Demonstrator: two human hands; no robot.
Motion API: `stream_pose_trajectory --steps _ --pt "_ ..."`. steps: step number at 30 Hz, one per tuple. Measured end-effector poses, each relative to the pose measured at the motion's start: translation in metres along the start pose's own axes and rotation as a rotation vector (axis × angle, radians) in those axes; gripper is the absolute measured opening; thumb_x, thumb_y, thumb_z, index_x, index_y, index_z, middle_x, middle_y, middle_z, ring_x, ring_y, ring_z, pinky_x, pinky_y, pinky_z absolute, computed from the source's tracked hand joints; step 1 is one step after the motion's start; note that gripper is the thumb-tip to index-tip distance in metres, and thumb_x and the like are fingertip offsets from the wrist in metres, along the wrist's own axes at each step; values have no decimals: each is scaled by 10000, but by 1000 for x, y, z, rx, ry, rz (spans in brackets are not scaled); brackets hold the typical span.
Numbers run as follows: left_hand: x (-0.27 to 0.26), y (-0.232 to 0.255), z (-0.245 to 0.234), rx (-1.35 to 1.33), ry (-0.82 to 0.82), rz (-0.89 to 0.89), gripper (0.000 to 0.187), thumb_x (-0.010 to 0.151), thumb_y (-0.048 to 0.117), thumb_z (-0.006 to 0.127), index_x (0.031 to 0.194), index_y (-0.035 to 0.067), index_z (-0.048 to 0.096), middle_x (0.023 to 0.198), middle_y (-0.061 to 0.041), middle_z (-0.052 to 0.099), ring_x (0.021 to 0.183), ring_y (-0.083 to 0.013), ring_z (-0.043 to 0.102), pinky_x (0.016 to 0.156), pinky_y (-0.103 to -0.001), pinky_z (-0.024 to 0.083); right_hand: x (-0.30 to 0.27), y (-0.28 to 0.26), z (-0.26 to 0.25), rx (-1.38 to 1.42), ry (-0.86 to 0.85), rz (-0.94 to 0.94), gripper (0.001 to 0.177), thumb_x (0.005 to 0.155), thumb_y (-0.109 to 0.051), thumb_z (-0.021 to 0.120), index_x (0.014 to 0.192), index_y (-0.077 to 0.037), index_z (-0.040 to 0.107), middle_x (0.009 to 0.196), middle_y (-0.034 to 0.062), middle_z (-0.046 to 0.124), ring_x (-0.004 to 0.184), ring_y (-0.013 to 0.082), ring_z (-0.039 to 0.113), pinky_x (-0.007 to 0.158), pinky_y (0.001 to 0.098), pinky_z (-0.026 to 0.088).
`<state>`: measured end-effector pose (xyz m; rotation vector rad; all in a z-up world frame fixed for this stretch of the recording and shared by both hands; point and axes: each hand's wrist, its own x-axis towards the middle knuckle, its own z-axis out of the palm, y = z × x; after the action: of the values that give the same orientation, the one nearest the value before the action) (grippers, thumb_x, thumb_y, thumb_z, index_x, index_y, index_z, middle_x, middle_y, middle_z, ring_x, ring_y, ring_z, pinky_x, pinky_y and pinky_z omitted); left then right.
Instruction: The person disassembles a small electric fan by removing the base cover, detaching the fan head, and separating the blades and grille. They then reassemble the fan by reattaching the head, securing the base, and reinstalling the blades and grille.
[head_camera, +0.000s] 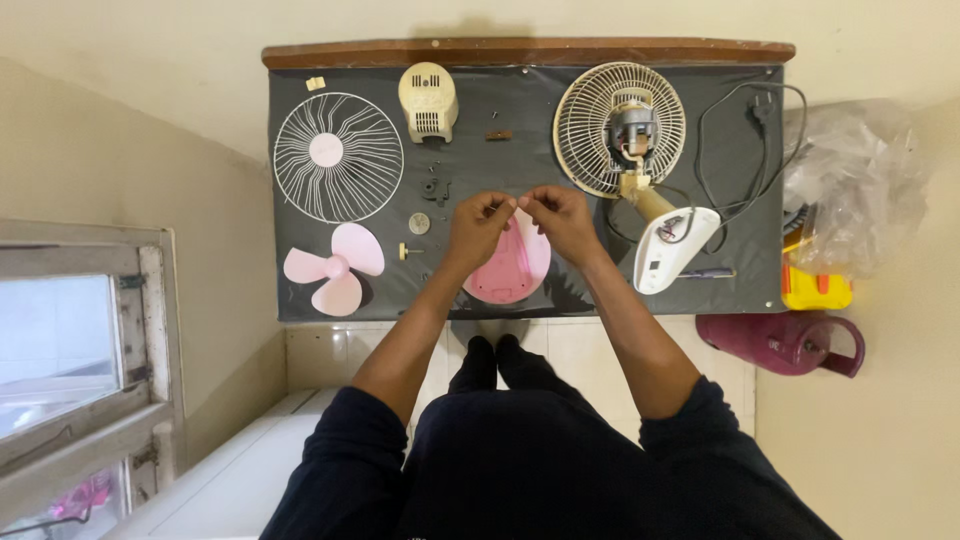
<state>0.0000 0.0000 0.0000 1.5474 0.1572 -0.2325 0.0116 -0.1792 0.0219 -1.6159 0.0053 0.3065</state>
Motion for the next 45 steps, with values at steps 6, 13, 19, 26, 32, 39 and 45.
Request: stream_pose_trajectory --steps 6,13,19,26,32,39,45 --pt "46 -34 -10 60 31 24 201 965 192 698 973 -5 735 726 -21 683 640 -81 621 592 -240 507 56 56 2 4 6 60 161 958 -162 756 964 -2 739 736 -32 625 617 26 495 523 207 379" --pt "88 -48 -6 258 128 106 148 928 157 708 945 14 743 735 -84 723 634 -140 659 604 -311 519 99 92 -3 -28 9 65 138 982 -140 704 977 -3 720 769 -13 680 609 34 552 528 204 439" --pt "109 -51 -2 361 174 40 130 906 128 671 948 31 746 750 -142 727 641 -242 700 610 -369 521 123 97 3 -93 57 227 114 961 -111 681 973 -3 715 725 28 687 559 62 582 466 227 448" --pt "106 -41 -2 578 217 256 107 908 115 666 916 33 735 876 -192 702 799 -395 685 704 -473 531 126 80 11 -170 84 274 107 948 -96 666 974 -5 714 692 47 682 489 91 567 439 254 454" --pt "97 -26 -4 699 193 245 106 922 110 663 881 28 717 890 -179 660 805 -411 653 711 -506 513 119 56 18 -336 119 228 106 938 -102 687 963 -16 743 671 37 691 497 83 580 442 255 450" --pt "98 -29 -8 662 189 267 102 920 105 669 883 28 725 880 -184 655 802 -410 653 708 -500 515 119 62 18 -241 142 235 106 945 -94 685 975 -9 740 682 47 688 518 86 584 450 254 461" --pt "93 -28 -11 577 215 324 113 905 84 685 960 13 752 905 -180 689 825 -394 675 731 -471 535 113 75 14 -225 183 209 136 962 -104 656 1011 -6 737 730 54 711 594 79 639 496 250 507"
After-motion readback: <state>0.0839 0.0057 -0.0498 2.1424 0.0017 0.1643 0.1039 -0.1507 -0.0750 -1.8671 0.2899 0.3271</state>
